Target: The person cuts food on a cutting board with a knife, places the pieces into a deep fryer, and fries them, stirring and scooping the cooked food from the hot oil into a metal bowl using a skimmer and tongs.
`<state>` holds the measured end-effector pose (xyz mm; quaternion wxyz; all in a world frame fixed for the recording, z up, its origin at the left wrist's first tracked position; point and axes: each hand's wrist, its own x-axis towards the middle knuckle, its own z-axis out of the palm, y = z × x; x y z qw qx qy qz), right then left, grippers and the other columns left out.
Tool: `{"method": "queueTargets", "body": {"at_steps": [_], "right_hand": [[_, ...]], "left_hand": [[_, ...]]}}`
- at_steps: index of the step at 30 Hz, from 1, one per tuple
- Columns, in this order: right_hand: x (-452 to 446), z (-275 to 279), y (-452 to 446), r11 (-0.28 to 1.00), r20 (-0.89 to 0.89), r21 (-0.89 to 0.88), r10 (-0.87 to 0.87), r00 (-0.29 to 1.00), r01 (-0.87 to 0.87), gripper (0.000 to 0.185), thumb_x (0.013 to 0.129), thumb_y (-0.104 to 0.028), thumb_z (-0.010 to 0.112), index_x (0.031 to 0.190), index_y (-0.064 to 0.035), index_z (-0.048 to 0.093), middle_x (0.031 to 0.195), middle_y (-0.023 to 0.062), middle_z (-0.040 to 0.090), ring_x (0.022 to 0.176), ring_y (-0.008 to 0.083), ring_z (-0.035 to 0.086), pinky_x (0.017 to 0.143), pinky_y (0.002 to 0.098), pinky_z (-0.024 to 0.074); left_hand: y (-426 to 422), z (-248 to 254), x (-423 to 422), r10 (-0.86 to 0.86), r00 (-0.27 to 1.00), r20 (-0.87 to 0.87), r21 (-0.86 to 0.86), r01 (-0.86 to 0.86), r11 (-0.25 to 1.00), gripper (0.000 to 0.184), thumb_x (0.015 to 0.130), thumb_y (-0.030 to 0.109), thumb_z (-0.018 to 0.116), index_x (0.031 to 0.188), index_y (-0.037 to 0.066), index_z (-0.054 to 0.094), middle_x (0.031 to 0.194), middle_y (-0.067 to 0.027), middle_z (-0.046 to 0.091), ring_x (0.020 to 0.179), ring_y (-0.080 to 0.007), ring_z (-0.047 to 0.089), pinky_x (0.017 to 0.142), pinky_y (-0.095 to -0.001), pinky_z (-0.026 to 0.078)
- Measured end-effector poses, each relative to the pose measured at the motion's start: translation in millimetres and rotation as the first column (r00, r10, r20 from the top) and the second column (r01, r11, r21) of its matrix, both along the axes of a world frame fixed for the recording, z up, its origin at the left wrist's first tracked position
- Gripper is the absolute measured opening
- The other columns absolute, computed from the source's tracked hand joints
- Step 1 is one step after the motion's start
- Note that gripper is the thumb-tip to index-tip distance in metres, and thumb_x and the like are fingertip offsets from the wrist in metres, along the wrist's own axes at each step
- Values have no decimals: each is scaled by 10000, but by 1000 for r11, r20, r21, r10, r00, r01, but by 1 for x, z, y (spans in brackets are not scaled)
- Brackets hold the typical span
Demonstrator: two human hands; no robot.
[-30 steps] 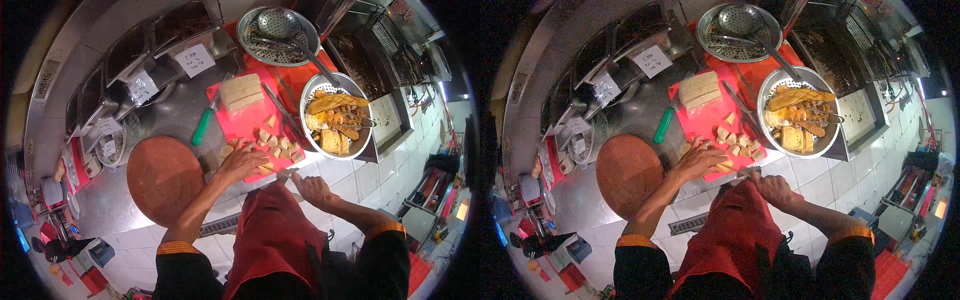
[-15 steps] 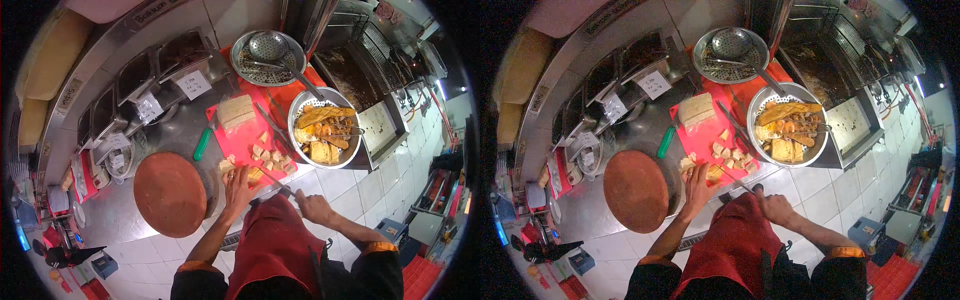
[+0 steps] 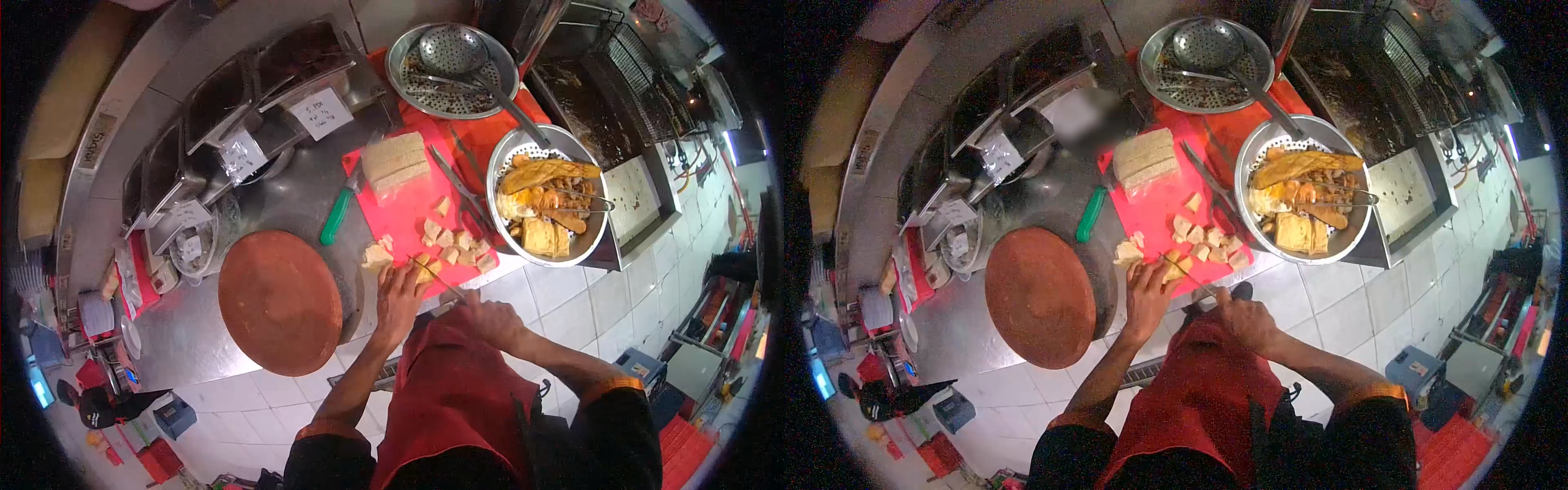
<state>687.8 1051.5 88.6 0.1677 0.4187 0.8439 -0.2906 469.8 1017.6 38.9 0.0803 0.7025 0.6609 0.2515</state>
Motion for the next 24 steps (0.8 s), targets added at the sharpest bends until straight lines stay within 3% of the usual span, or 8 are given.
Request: {"method": "queueTargets", "body": {"at_steps": [3, 6, 8, 10, 13, 16, 19, 24], "right_hand": [[2, -25, -2, 976, -148, 208, 92, 985, -60, 216, 864, -112, 468, 1050, -6, 438, 714, 203, 632, 607, 331, 649, 493, 471, 504], [13, -18, 9, 997, -118, 78, 19, 993, -10, 218, 872, -124, 463, 1053, -14, 414, 727, 198, 630, 584, 375, 633, 482, 469, 496], [25, -2, 11, 993, -156, 117, 4, 988, 14, 229, 872, -127, 462, 1065, -22, 399, 699, 201, 622, 578, 392, 625, 484, 466, 499], [38, 6, 7, 982, -202, 188, 23, 979, 16, 224, 870, -127, 464, 1062, -42, 387, 626, 183, 606, 569, 373, 633, 477, 458, 504], [42, 14, -13, 974, -67, 167, 163, 984, -150, 208, 876, -127, 459, 1057, -51, 390, 586, 163, 602, 544, 349, 640, 455, 451, 502], [38, -15, -18, 964, -79, 206, 186, 979, -166, 216, 898, -164, 448, 1078, -49, 416, 582, 152, 614, 511, 331, 638, 428, 434, 495], [38, -15, -8, 967, -88, 236, 124, 988, -100, 219, 932, -207, 427, 1082, -48, 429, 579, 154, 617, 510, 328, 639, 424, 428, 495], [43, 0, 0, 968, -25, 223, 125, 992, -116, 243, 964, -247, 401, 1094, -44, 432, 573, 149, 617, 521, 323, 642, 447, 429, 501]], "left_hand": [[-2, 1, 0, 27, 1000, -1, 34, -27, 999, 464, 748, 226, 746, 1109, -16, 583, 1067, -131, 576, 959, -286, 574, 957, -439, 406], [-2, 14, 3, 87, 995, 42, 13, -88, 996, 513, 739, 241, 763, 1148, 1, 568, 1126, -142, 562, 996, -301, 573, 958, -454, 412], [0, 31, 2, 161, 924, 346, -122, -126, 985, 511, 758, 221, 751, 1180, 12, 553, 1164, -146, 549, 1053, -313, 555, 963, -447, 412], [13, 42, -14, 133, 950, 282, -3, -138, 990, 495, 769, 127, 710, 1223, 41, 533, 1236, -145, 516, 1160, -319, 504, 964, -407, 422], [27, 68, -54, -87, 985, -152, -91, 74, 993, 476, 747, 63, 683, 1199, 27, 537, 1216, -142, 509, 1136, -318, 503, 927, -393, 447], [27, 49, -82, -202, 979, -12, -342, 186, 921, 442, 722, 86, 705, 1137, 39, 561, 1138, -136, 510, 1072, -314, 520, 896, -420, 457], [24, 55, -69, -77, 990, 115, -270, 105, 957, 389, 721, 147, 728, 1066, 47, 581, 1061, -125, 501, 1017, -308, 530, 872, -422, 464], [-14, 18, -38, -130, 985, 115, -89, 141, 986, 342, 741, 172, 740, 1025, 62, 585, 1074, -110, 488, 990, -290, 553, 806, -397, 495]]}}
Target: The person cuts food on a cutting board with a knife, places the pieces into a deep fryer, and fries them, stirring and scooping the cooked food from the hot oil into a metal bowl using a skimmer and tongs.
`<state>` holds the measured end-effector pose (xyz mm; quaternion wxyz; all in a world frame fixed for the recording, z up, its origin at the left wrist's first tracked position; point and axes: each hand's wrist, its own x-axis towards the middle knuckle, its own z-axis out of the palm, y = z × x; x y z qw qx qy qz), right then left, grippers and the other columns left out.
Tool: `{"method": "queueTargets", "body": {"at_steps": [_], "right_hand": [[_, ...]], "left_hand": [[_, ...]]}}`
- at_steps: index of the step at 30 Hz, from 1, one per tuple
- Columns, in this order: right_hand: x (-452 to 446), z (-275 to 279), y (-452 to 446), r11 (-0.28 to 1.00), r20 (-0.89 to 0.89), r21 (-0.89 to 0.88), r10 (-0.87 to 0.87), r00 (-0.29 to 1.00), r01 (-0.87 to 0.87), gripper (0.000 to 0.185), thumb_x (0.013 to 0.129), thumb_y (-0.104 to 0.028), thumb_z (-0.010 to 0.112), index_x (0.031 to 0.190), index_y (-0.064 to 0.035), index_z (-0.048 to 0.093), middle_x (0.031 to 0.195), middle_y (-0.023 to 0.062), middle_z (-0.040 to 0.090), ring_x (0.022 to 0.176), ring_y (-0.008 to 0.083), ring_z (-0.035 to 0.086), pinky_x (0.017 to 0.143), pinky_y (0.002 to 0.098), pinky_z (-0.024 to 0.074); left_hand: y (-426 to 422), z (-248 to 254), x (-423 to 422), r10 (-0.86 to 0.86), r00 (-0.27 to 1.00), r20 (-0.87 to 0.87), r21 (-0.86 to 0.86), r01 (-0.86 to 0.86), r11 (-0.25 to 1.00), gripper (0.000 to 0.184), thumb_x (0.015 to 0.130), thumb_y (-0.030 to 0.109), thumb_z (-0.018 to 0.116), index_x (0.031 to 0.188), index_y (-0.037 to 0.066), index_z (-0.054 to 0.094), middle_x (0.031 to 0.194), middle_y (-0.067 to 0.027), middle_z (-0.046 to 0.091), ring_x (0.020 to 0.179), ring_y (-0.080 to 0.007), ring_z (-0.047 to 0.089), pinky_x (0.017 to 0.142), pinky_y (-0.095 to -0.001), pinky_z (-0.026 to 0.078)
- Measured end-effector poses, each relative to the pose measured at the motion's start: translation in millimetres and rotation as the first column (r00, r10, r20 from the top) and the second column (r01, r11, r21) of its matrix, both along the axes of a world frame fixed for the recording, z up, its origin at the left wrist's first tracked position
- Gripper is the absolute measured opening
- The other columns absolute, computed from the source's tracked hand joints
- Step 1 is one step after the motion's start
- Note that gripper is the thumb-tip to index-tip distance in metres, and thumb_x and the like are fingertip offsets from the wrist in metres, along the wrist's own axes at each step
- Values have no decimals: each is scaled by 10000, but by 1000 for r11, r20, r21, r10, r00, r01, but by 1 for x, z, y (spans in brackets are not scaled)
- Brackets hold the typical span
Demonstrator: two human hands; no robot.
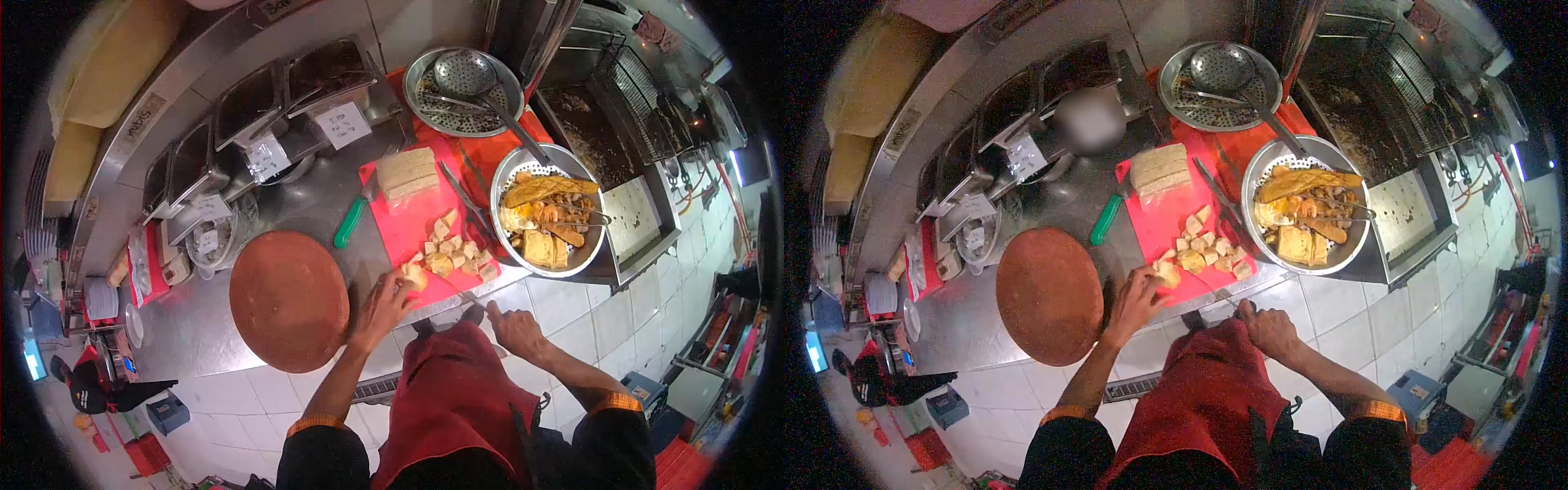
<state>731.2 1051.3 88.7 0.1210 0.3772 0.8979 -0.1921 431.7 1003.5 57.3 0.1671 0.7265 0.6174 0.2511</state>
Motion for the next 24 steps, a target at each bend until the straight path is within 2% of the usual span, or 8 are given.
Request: {"method": "queueTargets", "body": {"at_steps": [2, 5, 8, 11, 14, 20, 23, 24], "right_hand": [[-1, 16, -1, 998, 17, -57, -9, 1000, 10, 247, 954, -236, 410, 1102, -39, 430, 568, 144, 616, 522, 320, 640, 461, 431, 504], [5, 16, -13, 988, -25, 95, 124, 992, -121, 252, 921, -185, 438, 1120, -32, 445, 548, 108, 594, 526, 297, 641, 468, 407, 500], [-15, 27, -9, 991, 38, 17, 130, 991, -131, 292, 866, -125, 477, 1142, -32, 478, 546, 68, 568, 531, 248, 644, 455, 373, 488], [-27, 22, -3, 965, -2, 206, 168, 986, -164, 300, 839, -99, 492, 1135, -53, 514, 511, 25, 526, 526, 202, 644, 446, 339, 480], [-34, 31, 6, 926, 3, 309, 228, 974, -218, 294, 830, -112, 506, 1120, -66, 527, 507, 10, 535, 508, 177, 634, 435, 312, 473], [-47, 38, 19, 893, 98, 368, 241, 965, -260, 217, 827, -147, 531, 1042, -114, 534, 533, -24, 518, 464, 123, 579, 408, 275, 436], [-47, 14, 19, 937, 63, 247, 238, 969, -246, 395, 830, -103, 515, 1203, 1, 437, 553, 58, 586, 498, 237, 621, 445, 348, 491], [-46, 0, 17, 918, 58, 304, 247, 967, -253, 340, 840, -129, 515, 1165, -42, 463, 541, 25, 552, 481, 196, 604, 427, 323, 472]], "left_hand": [[-12, 4, 8, 64, 987, 148, -34, -59, 998, 323, 766, 161, 737, 1035, 65, 586, 1122, -106, 478, 949, -275, 577, 761, -395, 515], [-8, 15, 20, 321, 925, 204, 93, -345, 934, 316, 772, 125, 729, 1050, 57, 595, 1133, -112, 493, 913, -264, 601, 744, -376, 525], [-3, 0, 21, 411, 783, 467, -147, -390, 909, 278, 772, 65, 712, 1030, 37, 614, 1075, -120, 542, 867, -272, 631, 723, -366, 527], [-4, -7, 17, 398, 809, 434, -113, -389, 914, 199, 784, 37, 691, 974, 16, 636, 989, -122, 599, 852, -279, 646, 714, -356, 528], [-5, -14, 14, 345, 873, 346, 6, -370, 929, 165, 783, 42, 694, 941, 12, 654, 937, -112, 625, 840, -275, 652, 717, -356, 528], [0, -7, 10, 301, 900, 314, 27, -326, 945, 168, 789, 45, 687, 950, 8, 656, 936, -104, 628, 830, -277, 650, 709, -363, 523], [2, 3, 9, 310, 904, 293, -60, -306, 950, 156, 797, 49, 681, 944, 2, 658, 931, -104, 628, 817, -279, 652, 706, -367, 524], [2, 2, 8, 298, 902, 311, -66, -293, 954, 165, 798, 52, 681, 954, 3, 656, 945, -104, 626, 817, -280, 651, 701, -366, 525]]}}
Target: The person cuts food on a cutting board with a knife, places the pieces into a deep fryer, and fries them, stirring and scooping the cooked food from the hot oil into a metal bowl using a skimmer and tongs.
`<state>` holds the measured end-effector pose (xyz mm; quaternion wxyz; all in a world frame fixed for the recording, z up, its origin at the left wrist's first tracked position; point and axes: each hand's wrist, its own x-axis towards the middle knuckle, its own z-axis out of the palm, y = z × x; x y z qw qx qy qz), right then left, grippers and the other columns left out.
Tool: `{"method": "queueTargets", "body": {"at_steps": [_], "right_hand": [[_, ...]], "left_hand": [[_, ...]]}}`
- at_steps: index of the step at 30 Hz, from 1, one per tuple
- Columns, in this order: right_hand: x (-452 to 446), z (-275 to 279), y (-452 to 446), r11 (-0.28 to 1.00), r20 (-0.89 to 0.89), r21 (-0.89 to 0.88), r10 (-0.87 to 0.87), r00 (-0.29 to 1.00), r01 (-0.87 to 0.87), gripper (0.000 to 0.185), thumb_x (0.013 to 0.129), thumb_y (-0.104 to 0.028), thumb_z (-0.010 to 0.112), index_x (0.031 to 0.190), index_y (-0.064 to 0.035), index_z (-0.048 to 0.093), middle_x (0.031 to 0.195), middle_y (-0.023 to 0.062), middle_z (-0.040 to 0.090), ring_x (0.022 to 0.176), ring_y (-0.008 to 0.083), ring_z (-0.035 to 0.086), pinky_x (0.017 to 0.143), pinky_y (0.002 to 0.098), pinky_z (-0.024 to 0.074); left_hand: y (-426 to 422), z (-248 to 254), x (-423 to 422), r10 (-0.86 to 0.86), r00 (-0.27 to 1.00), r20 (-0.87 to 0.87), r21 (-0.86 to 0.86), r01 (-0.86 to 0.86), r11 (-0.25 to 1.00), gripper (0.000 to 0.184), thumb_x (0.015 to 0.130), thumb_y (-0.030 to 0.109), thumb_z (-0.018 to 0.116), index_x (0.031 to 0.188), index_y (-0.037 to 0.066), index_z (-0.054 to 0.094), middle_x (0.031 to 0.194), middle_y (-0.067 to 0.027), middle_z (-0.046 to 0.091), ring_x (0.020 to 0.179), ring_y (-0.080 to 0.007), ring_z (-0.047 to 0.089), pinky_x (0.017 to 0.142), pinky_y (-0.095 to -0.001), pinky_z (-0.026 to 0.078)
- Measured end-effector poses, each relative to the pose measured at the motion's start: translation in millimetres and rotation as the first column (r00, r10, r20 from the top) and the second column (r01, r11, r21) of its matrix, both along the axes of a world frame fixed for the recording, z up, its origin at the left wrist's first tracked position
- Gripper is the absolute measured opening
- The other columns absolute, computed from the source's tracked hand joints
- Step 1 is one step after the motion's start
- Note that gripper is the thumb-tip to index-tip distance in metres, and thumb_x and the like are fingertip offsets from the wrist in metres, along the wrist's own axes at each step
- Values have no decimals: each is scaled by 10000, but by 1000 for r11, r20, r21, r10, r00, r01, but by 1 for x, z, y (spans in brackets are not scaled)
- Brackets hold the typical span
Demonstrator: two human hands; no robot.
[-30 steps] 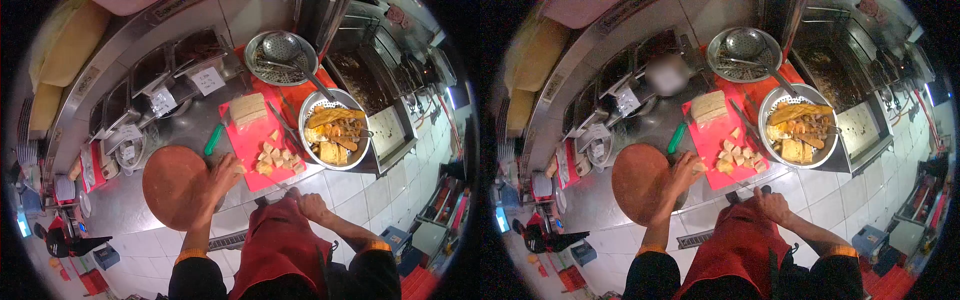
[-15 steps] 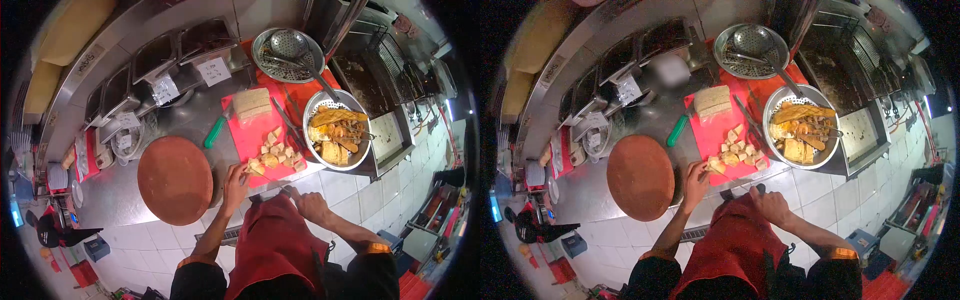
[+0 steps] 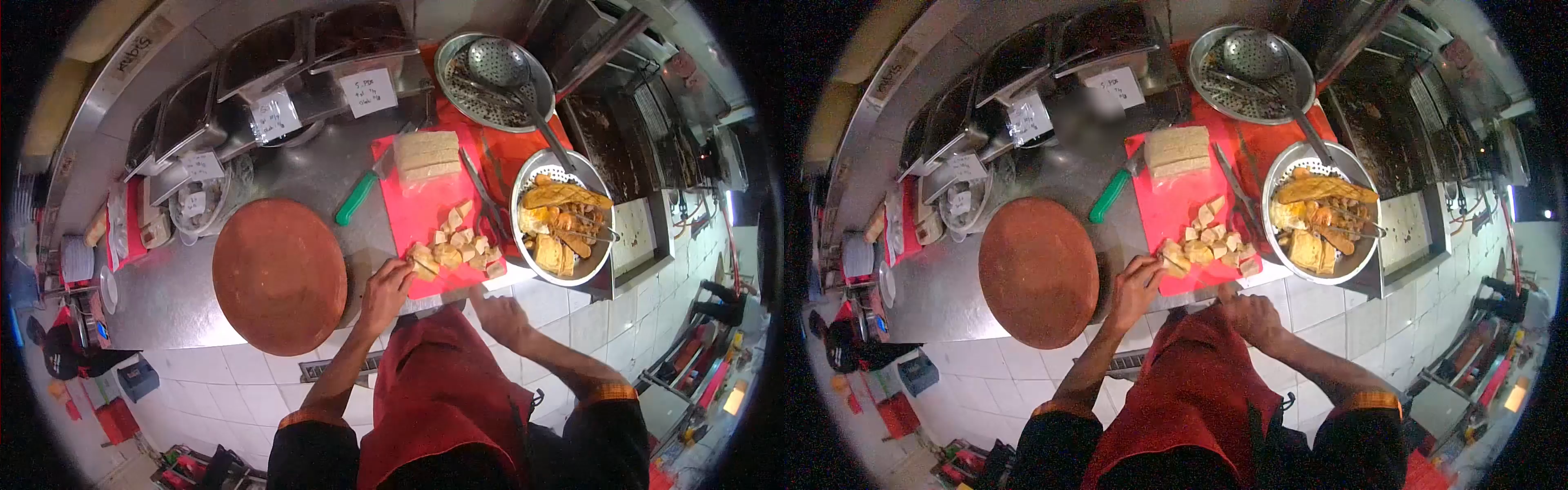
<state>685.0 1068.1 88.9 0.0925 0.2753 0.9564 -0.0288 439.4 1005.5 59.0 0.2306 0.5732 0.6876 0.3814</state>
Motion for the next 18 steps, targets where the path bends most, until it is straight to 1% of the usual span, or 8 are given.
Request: {"method": "queueTargets", "body": {"at_steps": [2, 5, 6, 8, 11, 13, 15, 18], "right_hand": [[0, -25, -5, 993, -47, 119, 24, 999, -18, 234, 860, -181, 516, 1088, -130, 517, 516, -41, 485, 449, 113, 571, 390, 272, 434], [-2, -35, -6, 999, -42, -5, -48, 998, 48, 322, 877, -169, 493, 1194, -115, 485, 539, -11, 530, 459, 142, 584, 424, 288, 459], [1, -27, -5, 997, -42, -51, -65, 997, 63, 344, 880, -168, 490, 1218, -108, 474, 549, 3, 547, 467, 154, 592, 431, 299, 467], [13, -9, -2, 987, -36, -140, -83, 996, 77, 388, 884, -166, 482, 1264, -92, 450, 568, 31, 582, 484, 180, 608, 446, 322, 483], [56, -18, -7, 991, 12, -132, -39, 999, 40, 405, 888, -167, 471, 1277, -63, 429, 577, 66, 616, 492, 233, 626, 446, 381, 495], [71, -12, -7, 964, 39, -256, -68, 997, 75, 358, 937, -217, 470, 1210, 10, 429, 556, 114, 593, 489, 291, 616, 426, 444, 466], [68, 18, -9, 919, 81, -363, -136, 987, 156, 333, 938, -222, 477, 1168, 16, 438, 524, 130, 575, 463, 322, 599, 415, 466, 456], [50, 21, -24, 895, -13, -394, -233, 972, 209, 302, 933, -217, 484, 1113, 16, 419, 520, 169, 566, 470, 368, 593, 423, 492, 461]], "left_hand": [[0, -4, -3, -31, 999, 28, 7, 31, 1000, 184, 801, 59, 680, 974, 5, 652, 972, -102, 621, 816, -284, 649, 691, -365, 527], [-1, -4, -2, -34, 999, 17, -75, 35, 997, 288, 794, 49, 650, 1081, 36, 625, 1074, -98, 596, 983, -294, 606, 805, -389, 505], [4, 4, -4, -151, 973, -175, -36, 147, 989, 323, 789, 50, 638, 1111, 49, 610, 1108, -97, 581, 1042, -297, 569, 848, -401, 481], [17, 22, -12, -308, 784, -539, -19, 355, 935, 393, 779, 50, 615, 1169, 76, 580, 1175, -94, 550, 1160, -303, 496, 934, -423, 432], [21, 8, -17, -436, 784, -442, -85, 448, 890, 443, 760, 57, 593, 1200, 93, 553, 1219, -93, 524, 1225, -311, 420, 1001, -440, 367], [22, 16, -14, -390, 854, -345, -90, 383, 919, 444, 756, 80, 618, 1194, 76, 545, 1213, -109, 523, 1178, -323, 454, 987, -436, 381], [17, 15, -6, -273, 921, -277, -85, 259, 962, 458, 748, 102, 647, 1190, 58, 536, 1198, -126, 523, 1134, -336, 480, 970, -438, 395], [3, 1, 21, -31, 980, -199, -36, 24, 999, 492, 732, 131, 693, 1184, 32, 524, 1161, -151, 525, 1081, -351, 503, 936, -447, 417]]}}
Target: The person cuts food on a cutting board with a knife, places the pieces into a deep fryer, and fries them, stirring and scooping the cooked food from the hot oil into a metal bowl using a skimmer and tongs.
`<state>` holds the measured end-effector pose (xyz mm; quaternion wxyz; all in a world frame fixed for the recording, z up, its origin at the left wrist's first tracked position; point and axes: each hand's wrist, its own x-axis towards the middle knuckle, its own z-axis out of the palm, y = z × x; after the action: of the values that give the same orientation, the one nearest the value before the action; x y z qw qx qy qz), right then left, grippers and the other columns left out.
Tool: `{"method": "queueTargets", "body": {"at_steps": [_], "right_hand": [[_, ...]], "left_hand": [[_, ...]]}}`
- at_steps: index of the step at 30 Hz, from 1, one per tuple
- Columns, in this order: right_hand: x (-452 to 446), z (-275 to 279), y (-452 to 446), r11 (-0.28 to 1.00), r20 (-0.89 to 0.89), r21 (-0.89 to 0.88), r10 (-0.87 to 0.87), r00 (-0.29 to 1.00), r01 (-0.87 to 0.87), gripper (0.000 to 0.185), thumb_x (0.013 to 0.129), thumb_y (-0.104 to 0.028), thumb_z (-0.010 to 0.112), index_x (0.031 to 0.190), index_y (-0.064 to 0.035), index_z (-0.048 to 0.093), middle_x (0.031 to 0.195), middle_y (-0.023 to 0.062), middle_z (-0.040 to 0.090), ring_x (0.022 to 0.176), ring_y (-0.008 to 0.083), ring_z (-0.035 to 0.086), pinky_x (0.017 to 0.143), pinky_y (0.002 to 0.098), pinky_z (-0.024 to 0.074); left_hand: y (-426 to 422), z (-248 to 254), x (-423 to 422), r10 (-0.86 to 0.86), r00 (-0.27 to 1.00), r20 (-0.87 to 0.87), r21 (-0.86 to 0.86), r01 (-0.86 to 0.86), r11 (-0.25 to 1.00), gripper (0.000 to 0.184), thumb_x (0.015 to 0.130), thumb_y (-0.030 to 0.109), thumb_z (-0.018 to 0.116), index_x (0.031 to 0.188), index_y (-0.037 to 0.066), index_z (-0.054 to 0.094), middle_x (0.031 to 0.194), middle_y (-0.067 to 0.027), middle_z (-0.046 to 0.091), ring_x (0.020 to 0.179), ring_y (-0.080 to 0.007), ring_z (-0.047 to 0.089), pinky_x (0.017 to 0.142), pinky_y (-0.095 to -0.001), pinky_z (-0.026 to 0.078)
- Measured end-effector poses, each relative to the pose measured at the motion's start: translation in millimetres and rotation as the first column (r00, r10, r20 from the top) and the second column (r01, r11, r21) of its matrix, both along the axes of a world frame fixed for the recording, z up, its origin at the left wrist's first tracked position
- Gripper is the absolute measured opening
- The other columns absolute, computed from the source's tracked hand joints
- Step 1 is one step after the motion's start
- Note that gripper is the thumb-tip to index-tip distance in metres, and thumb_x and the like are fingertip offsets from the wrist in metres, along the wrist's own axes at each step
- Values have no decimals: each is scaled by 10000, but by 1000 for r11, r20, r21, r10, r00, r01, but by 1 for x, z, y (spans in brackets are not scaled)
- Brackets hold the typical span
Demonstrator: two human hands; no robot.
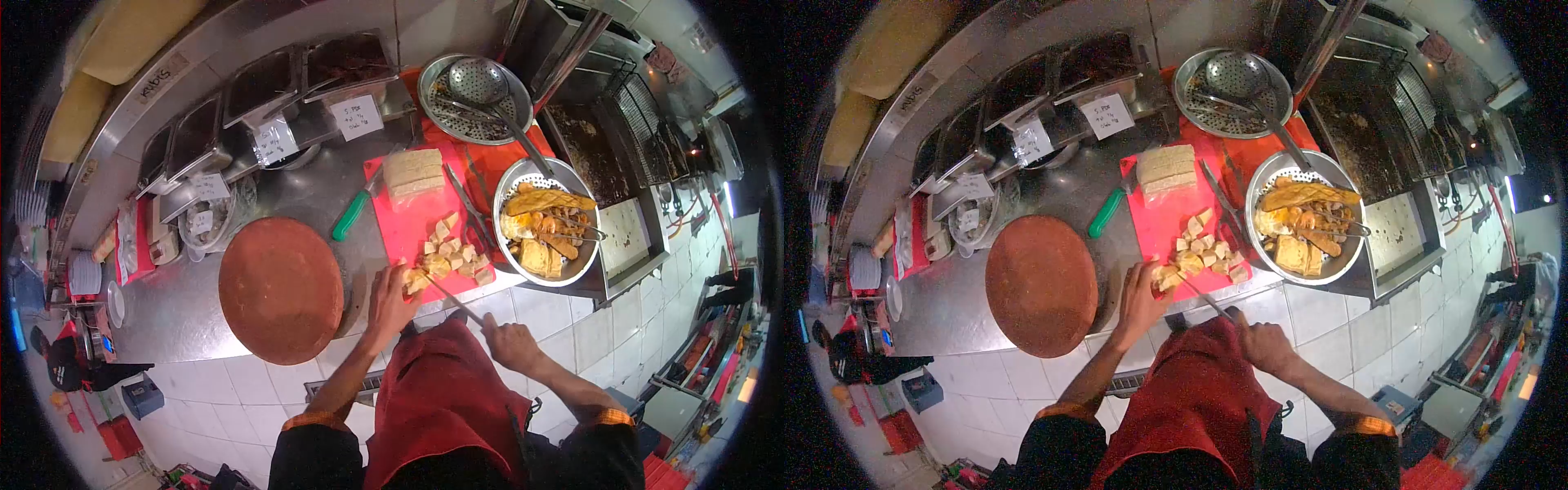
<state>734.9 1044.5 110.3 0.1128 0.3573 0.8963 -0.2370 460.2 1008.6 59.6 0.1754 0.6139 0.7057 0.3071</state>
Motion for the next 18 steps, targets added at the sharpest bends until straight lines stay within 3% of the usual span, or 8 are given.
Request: {"method": "queueTargets", "body": {"at_steps": [2, 5, 11, 14, 17, 18], "right_hand": [[-21, 4, -4, 997, 78, -67, -27, 997, 32, 271, 937, -192, 425, 1117, 3, 375, 575, 179, 608, 541, 378, 638, 476, 491, 510], [-34, 1, -9, 1000, 38, -28, 10, 999, -9, 249, 933, -167, 414, 1109, 4, 372, 607, 205, 617, 562, 375, 646, 491, 497, 515], [-35, -9, -8, 998, 90, -38, 58, 994, -54, 370, 902, -129, 439, 1224, 47, 400, 612, 173, 607, 542, 323, 638, 474, 451, 511], [-31, -15, -10, 992, -61, 98, 89, 994, -83, 328, 934, -214, 479, 1144, 27, 403, 535, 166, 566, 490, 361, 601, 437, 477, 479], [-32, -16, -8, 991, -86, 61, 123, 989, -118, 331, 938, -217, 480, 1142, 31, 403, 518, 135, 553, 476, 332, 599, 417, 451, 474], [-35, -15, -8, 995, -38, 38, 93, 995, -91, 334, 939, -220, 480, 1143, 33, 403, 519, 130, 555, 474, 324, 600, 414, 443, 474]], "left_hand": [[-5, -5, 13, 142, 985, 97, 44, -147, 988, 508, 724, 144, 720, 1173, 17, 521, 1133, -163, 525, 1053, -357, 513, 905, -451, 436], [-8, -5, 19, 205, 973, 110, 25, -208, 978, 524, 718, 136, 739, 1178, 17, 517, 1135, -162, 525, 1062, -359, 509, 883, -445, 451], [-14, -16, 20, 217, 964, 154, 5, -220, 975, 512, 719, 88, 769, 1174, 8, 549, 1095, -143, 559, 977, -308, 582, 810, -373, 499], [-15, -21, 18, 196, 968, 156, 71, -209, 975, 500, 725, 97, 776, 1175, 11, 578, 1096, -144, 580, 1007, -291, 590, 812, -364, 506], [-18, -28, 19, 229, 926, 300, 12, -244, 970, 503, 712, 109, 790, 1164, 4, 598, 1097, -145, 595, 1017, -296, 596, 821, -369, 507], [-19, -30, 19, 215, 937, 277, 45, -237, 971, 498, 710, 101, 787, 1162, 8, 598, 1102, -138, 588, 1000, -295, 592, 804, -365, 514]]}}
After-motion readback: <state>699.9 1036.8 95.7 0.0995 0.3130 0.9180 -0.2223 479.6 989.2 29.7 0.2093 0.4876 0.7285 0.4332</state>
